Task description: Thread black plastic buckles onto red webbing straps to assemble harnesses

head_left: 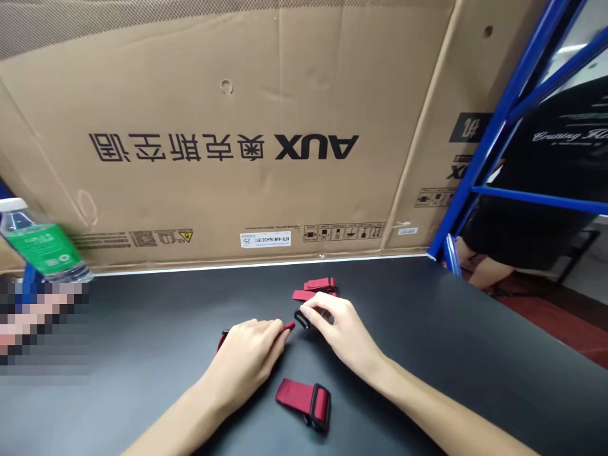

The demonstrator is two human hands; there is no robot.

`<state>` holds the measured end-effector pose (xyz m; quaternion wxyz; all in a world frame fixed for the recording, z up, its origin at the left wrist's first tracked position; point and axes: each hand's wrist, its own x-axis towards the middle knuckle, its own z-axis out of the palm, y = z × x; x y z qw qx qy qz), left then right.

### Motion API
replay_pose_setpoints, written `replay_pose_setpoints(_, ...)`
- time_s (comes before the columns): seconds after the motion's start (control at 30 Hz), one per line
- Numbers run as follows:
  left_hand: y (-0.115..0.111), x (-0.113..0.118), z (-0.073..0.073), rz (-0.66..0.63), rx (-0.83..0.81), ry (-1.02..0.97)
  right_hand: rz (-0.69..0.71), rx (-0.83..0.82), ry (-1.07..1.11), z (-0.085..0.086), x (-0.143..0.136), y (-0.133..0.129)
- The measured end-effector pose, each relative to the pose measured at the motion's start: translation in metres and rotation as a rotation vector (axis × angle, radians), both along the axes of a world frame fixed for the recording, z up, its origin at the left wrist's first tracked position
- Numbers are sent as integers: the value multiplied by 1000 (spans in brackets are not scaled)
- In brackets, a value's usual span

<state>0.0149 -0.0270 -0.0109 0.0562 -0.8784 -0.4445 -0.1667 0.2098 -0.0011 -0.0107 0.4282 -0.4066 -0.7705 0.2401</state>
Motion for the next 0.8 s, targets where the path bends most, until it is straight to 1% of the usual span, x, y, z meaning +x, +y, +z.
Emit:
replay_pose_setpoints(0.07, -1, 2, 0, -33, 11, -17, 31, -5, 45, 0, -3, -4)
replay_pose_setpoints(0.17, -2, 2, -1, -46, 33, -26, 93, -9, 47, -1, -7, -8)
replay_pose_setpoints(0.27, -2, 1, -2, -26, 31, -60, 104, -5, 40, -1, -7, -9)
replay_pose_setpoints(0.37, -1, 0, -2, 23, 2, -102, 101, 1, 22, -2, -6, -9)
replay_pose_setpoints(0.43, 0, -1, -3, 43, -4, -105, 123, 36, -22, -2, -5, -9)
replay_pose_setpoints(0.6, -2, -1, 0, 38, 9, -81, 187, 152, -159, -1, -4, -11)
replay_pose_setpoints(0.7, -4, -1, 2, 13, -43, -101, 189, 161, -172, 0, -3, -10)
replay_pose_setpoints(0.8, -2, -2, -2, -4, -125, -109, 175, 130, -166, 0, -3, -8)
